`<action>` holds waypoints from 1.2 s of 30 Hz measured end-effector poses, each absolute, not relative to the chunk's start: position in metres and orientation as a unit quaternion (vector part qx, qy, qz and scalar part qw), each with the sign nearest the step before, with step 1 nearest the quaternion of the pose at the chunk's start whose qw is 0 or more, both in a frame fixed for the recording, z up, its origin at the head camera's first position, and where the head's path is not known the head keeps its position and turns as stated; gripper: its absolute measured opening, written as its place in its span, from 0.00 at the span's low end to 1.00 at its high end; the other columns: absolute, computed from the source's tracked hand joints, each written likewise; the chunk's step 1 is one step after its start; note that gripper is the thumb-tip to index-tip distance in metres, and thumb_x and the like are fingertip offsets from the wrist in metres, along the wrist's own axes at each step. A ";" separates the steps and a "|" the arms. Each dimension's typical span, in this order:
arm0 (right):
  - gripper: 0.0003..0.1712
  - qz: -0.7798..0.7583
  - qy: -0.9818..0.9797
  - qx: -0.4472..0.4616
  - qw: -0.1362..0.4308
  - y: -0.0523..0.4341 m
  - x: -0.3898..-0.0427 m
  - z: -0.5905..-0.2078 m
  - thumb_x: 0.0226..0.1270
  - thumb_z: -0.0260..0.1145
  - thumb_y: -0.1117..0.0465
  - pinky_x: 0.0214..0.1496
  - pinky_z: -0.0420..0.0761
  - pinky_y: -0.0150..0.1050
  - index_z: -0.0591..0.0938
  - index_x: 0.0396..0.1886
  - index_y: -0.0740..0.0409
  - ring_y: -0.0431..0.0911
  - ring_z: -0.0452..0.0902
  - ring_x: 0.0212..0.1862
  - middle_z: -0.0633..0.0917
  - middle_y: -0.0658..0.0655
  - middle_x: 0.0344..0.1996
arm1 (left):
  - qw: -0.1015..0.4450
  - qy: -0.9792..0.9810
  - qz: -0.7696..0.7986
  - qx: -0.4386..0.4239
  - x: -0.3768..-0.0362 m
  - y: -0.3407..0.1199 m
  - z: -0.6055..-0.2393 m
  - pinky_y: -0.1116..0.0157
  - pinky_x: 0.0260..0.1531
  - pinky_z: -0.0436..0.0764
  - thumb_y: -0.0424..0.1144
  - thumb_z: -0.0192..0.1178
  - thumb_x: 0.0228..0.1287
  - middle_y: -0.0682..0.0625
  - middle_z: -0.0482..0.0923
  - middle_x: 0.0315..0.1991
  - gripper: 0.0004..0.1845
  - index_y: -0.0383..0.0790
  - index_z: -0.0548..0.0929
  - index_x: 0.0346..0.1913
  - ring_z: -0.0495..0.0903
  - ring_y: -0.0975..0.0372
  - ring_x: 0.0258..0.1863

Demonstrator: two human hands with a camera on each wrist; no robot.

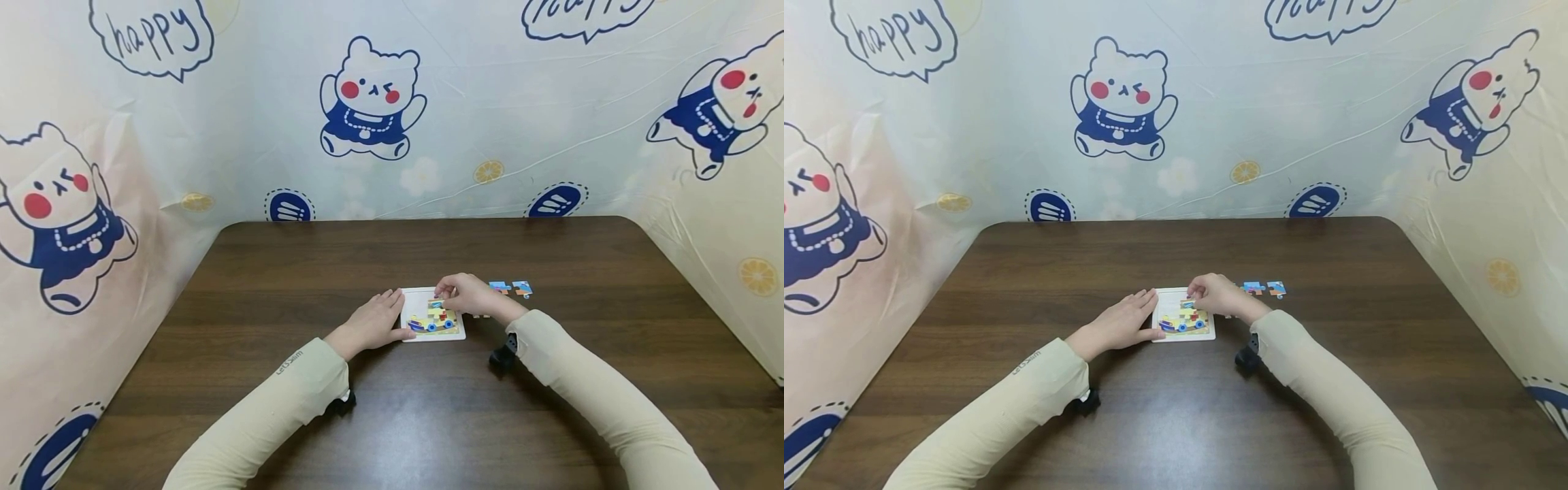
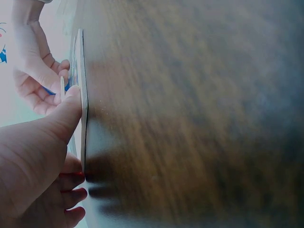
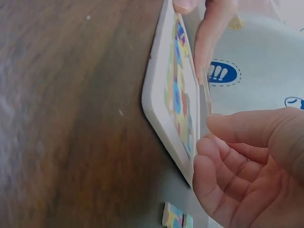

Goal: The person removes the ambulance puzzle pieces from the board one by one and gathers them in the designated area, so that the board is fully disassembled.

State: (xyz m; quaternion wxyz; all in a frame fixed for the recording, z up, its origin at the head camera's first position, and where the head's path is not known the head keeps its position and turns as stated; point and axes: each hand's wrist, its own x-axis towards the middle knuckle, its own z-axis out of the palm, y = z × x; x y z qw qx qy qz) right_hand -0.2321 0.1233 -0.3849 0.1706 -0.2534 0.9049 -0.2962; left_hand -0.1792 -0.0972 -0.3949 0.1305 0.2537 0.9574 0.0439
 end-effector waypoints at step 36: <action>0.11 -0.327 0.910 -0.206 0.152 0.189 -0.237 -0.381 0.62 0.62 0.69 0.27 0.77 0.34 0.80 0.45 0.64 0.43 0.71 0.28 0.76 0.56 0.31 | 0.125 0.957 0.041 0.257 -0.179 -0.098 -0.398 0.55 0.71 0.56 0.60 0.51 0.65 0.40 0.52 0.73 0.44 0.31 0.55 0.72 0.53 0.51 0.73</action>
